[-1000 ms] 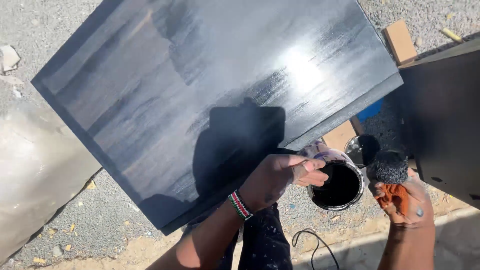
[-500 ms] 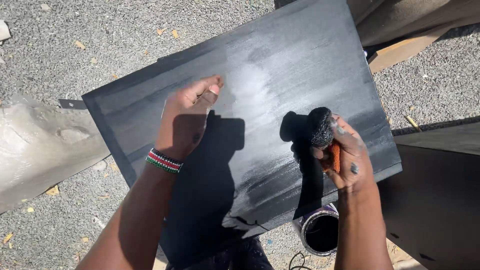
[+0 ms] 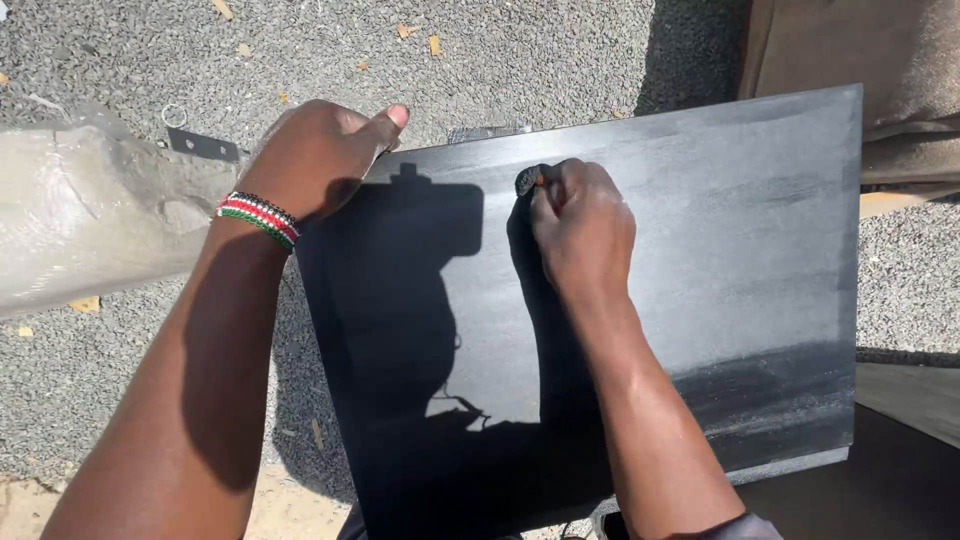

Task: Painting a wooden board with black paint using a sponge brush

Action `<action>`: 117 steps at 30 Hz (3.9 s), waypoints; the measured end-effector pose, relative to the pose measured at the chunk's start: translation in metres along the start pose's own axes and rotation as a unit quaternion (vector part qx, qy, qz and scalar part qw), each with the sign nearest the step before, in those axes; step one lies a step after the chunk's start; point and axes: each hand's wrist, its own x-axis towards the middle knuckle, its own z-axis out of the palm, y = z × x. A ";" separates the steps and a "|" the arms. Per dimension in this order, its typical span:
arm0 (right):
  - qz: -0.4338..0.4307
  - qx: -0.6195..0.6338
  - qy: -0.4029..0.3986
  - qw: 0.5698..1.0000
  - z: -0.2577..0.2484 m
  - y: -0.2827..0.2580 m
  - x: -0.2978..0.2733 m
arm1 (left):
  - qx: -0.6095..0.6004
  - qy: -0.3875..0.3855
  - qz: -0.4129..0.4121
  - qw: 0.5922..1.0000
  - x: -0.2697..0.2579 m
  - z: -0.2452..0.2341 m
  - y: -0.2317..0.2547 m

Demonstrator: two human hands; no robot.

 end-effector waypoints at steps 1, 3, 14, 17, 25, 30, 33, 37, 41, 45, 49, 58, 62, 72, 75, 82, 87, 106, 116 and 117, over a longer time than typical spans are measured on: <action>0.023 -0.064 0.011 0.998 -0.009 0.011 0.008 | -0.011 -0.013 -0.005 1.000 0.003 -0.003 -0.001; 0.043 -0.130 0.017 0.990 -0.011 0.016 0.007 | -0.024 -0.027 -0.013 0.999 0.011 -0.007 -0.004; -0.030 -0.132 -0.049 0.990 0.060 -0.102 -0.048 | 0.076 -0.219 -0.019 0.973 0.032 -0.044 0.033; -0.019 -0.223 0.087 0.971 -0.032 0.049 0.010 | 0.040 -0.210 0.104 0.971 0.050 -0.028 -0.010; 0.114 -0.129 0.102 0.980 -0.048 0.093 0.021 | -0.024 -0.186 -0.123 0.974 0.026 -0.074 -0.025; 0.063 -0.041 0.068 0.995 0.066 -0.087 -0.023 | -0.083 -0.136 -0.197 0.967 0.044 -0.069 -0.035; 0.069 -0.014 -0.011 0.997 0.135 -0.179 -0.045 | -0.085 -0.144 -0.179 0.970 0.053 -0.066 -0.035; -0.141 -0.043 -0.011 0.989 0.164 -0.224 -0.065 | -0.082 -0.159 -0.174 0.968 0.026 -0.080 -0.007; -0.117 -0.111 0.061 0.985 0.115 -0.152 -0.030 | 0.025 -0.175 -0.155 0.972 0.048 -0.066 -0.009; -0.036 -0.208 0.046 0.976 0.048 -0.059 0.007 | 0.097 -0.154 -0.149 0.972 0.054 -0.044 0.001; 0.063 -0.246 0.081 0.964 -0.010 0.037 0.045 | 0.192 -0.141 -0.085 0.968 0.051 -0.033 0.026; 0.127 -0.259 0.119 0.950 -0.109 0.159 0.088 | 0.188 -0.186 0.036 0.964 0.070 0.029 0.072; 0.107 -0.340 0.169 0.919 -0.165 0.265 0.134 | 0.188 -0.269 -0.070 0.942 0.047 0.015 0.118; 0.147 -0.110 0.046 0.982 -0.152 0.168 0.117 | 0.011 -0.159 -0.065 0.985 0.028 -0.022 0.025; 0.182 -0.038 0.033 0.982 -0.123 0.123 0.099 | -0.031 0.010 -0.249 0.968 0.002 -0.033 -0.051; 0.142 -0.096 -0.005 0.985 -0.044 0.014 0.064 | -0.502 0.010 -0.258 0.826 -0.002 -0.017 -0.117; 0.085 -0.076 -0.039 0.993 0.033 -0.063 0.042 | -0.482 -0.035 -0.241 0.842 -0.017 -0.029 -0.111; -0.230 -0.001 -0.248 0.941 0.124 -0.240 0.014 | -0.839 -0.189 -0.028 0.509 -0.073 0.114 -0.303; -0.296 -0.045 -0.412 0.861 0.111 -0.182 -0.203 | -0.671 0.131 -0.134 0.717 -0.171 0.104 -0.237; -0.293 -0.046 -0.402 0.866 0.090 -0.180 -0.212 | -0.668 0.125 -0.126 0.723 -0.181 0.102 -0.216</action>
